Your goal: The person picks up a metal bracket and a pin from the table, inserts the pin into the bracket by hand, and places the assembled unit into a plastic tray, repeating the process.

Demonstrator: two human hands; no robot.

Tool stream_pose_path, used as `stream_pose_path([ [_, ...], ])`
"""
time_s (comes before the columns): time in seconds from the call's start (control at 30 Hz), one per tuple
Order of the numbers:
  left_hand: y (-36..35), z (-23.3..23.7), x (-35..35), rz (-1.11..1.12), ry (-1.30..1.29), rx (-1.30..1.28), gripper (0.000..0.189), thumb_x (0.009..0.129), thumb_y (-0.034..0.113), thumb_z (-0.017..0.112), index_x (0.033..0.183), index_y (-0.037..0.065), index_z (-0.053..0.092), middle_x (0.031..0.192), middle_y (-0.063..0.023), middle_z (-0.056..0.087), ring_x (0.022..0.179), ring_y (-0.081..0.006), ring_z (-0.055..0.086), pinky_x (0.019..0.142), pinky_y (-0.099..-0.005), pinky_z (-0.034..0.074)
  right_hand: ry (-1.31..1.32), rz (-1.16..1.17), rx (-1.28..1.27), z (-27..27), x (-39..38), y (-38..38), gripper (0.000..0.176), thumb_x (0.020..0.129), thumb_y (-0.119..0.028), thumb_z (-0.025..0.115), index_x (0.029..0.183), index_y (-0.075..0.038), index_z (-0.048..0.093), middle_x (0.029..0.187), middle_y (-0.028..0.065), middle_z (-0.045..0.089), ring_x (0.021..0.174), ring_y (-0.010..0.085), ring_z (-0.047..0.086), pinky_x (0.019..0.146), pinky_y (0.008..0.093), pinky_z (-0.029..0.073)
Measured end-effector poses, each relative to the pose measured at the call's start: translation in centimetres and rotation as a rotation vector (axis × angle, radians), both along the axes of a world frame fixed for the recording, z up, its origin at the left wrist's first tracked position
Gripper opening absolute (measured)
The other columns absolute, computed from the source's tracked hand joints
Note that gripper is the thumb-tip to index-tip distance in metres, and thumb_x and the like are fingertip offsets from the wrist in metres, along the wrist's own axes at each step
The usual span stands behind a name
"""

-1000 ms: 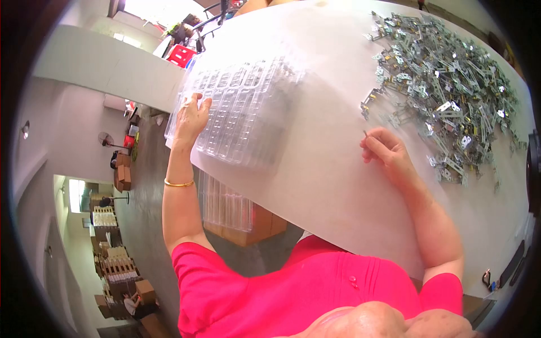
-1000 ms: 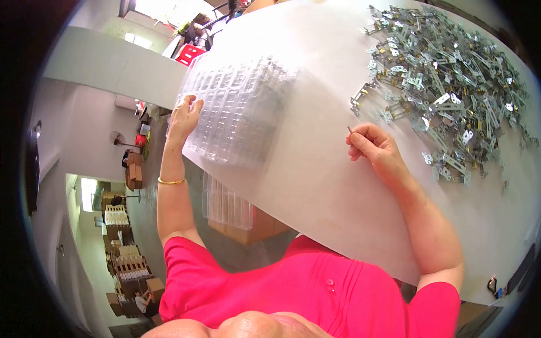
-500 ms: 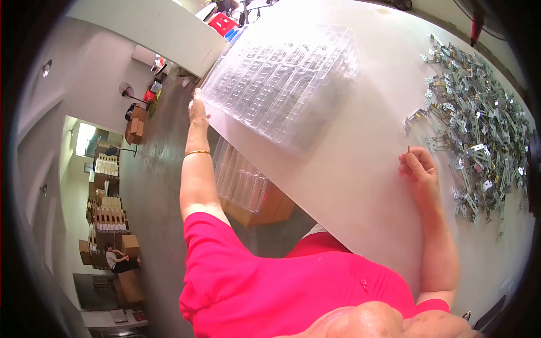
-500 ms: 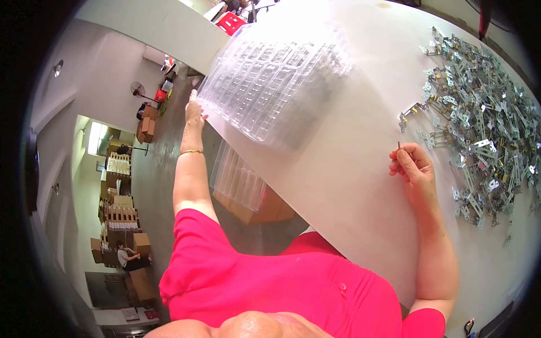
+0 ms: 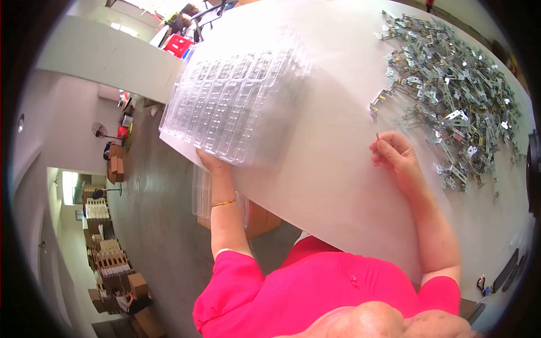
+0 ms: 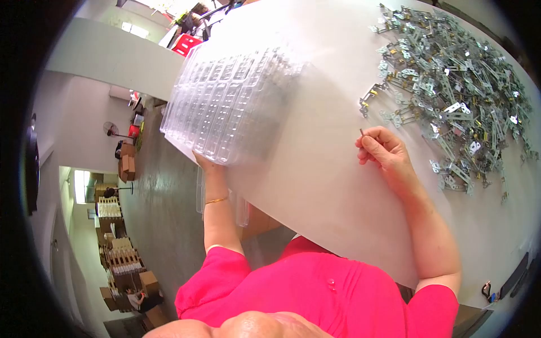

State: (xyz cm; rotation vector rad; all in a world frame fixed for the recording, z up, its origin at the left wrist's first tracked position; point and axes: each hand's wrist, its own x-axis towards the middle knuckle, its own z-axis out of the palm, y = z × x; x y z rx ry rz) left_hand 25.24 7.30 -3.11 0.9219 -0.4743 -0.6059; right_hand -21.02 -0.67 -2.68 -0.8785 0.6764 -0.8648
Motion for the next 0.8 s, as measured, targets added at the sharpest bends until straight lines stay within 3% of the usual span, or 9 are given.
stream_pose_path([
  [0.27, -1.1, -0.2, -1.5, -0.146, -0.089, 0.123, 0.041, 0.103, 0.027, 0.044, 0.129, -0.004, 0.055, 0.128, -0.0164, 0.062, 0.106, -0.0266, 0.066, 0.088, -0.0378, 0.057, -0.022, 0.057, -0.034, 0.0, -0.1, -0.2, 0.014, 0.100, -0.018, 0.061, 0.100, -0.005, 0.065, 0.091, 0.0025, 0.065, 0.079, 0.0096, 0.060, 0.073, 0.0271, 0.051],
  [0.8, -4.3, -1.1, 1.7, -0.174, -0.103, 0.292, 0.043, 0.102, 0.025, 0.043, 0.131, -0.005, 0.053, 0.131, -0.0172, 0.059, 0.110, -0.0275, 0.063, 0.091, -0.0389, 0.056, -0.074, 0.068, -0.026, -0.6, 0.1, -0.3, 0.016, 0.101, -0.021, 0.062, 0.099, -0.006, 0.066, 0.092, 0.0002, 0.064, 0.078, 0.0083, 0.060, 0.072, 0.0266, 0.052],
])
